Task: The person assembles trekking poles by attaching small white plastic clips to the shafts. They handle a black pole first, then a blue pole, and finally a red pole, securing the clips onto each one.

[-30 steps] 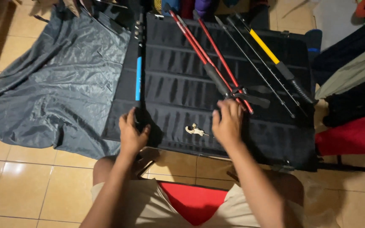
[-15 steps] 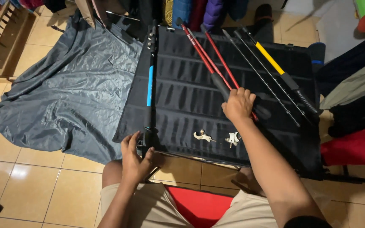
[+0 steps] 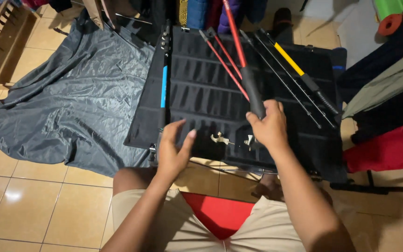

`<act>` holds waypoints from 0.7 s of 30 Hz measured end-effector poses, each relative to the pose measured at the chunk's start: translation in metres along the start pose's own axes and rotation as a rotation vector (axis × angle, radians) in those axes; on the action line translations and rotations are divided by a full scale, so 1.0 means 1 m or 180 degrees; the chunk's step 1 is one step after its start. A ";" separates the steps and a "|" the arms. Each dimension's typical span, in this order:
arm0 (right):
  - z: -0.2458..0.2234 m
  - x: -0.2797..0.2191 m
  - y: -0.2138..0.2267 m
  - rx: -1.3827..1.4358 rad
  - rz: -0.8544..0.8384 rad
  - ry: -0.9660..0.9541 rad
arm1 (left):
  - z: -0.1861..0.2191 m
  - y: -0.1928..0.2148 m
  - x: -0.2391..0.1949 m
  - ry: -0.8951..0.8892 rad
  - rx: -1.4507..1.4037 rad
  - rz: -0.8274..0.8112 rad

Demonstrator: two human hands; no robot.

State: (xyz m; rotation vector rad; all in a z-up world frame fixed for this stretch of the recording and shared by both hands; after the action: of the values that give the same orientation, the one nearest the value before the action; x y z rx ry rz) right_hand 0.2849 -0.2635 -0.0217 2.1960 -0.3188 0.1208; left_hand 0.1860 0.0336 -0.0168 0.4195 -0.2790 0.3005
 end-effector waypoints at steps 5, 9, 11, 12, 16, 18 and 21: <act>-0.028 -0.085 0.008 0.0608 0.0065 0.0127 | 0.040 -0.031 0.005 0.0601 -0.0744 -0.0534; -0.061 -0.157 -0.002 0.1390 -0.0132 0.0427 | 0.096 -0.031 0.012 0.1072 -0.1569 -0.0612; -0.077 -0.188 -0.006 0.1606 -0.0222 0.0475 | 0.076 -0.031 0.010 0.1109 -0.1379 -0.0383; -0.085 -0.203 -0.009 0.1820 -0.0311 0.0516 | 0.066 -0.030 0.009 0.1144 -0.1188 -0.0162; -0.099 -0.233 -0.007 0.1963 -0.1477 0.0966 | 0.065 0.008 -0.015 0.0827 -0.0640 -0.0293; -0.080 -0.238 -0.030 0.2823 -0.2023 0.0462 | 0.068 0.023 -0.035 0.0951 -0.0664 -0.0959; -0.050 -0.210 -0.036 0.2921 -0.1760 -0.0009 | 0.050 0.028 -0.094 0.1350 -0.1565 -0.1580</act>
State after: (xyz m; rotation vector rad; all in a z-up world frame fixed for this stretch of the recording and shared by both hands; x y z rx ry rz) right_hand 0.0943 -0.1645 -0.0617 3.0948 0.4486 -0.0622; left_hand 0.0802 0.0153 0.0065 -0.0733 0.1718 -0.1712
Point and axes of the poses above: each hand's wrist, its own x-axis towards the middle knuckle, its own y-axis out of the back of the hand, z = x × y, the point moved 4 cm from there along x, towards the middle knuckle, and after that the axes turned 2 degrees about -x, right-handed, at the moved point
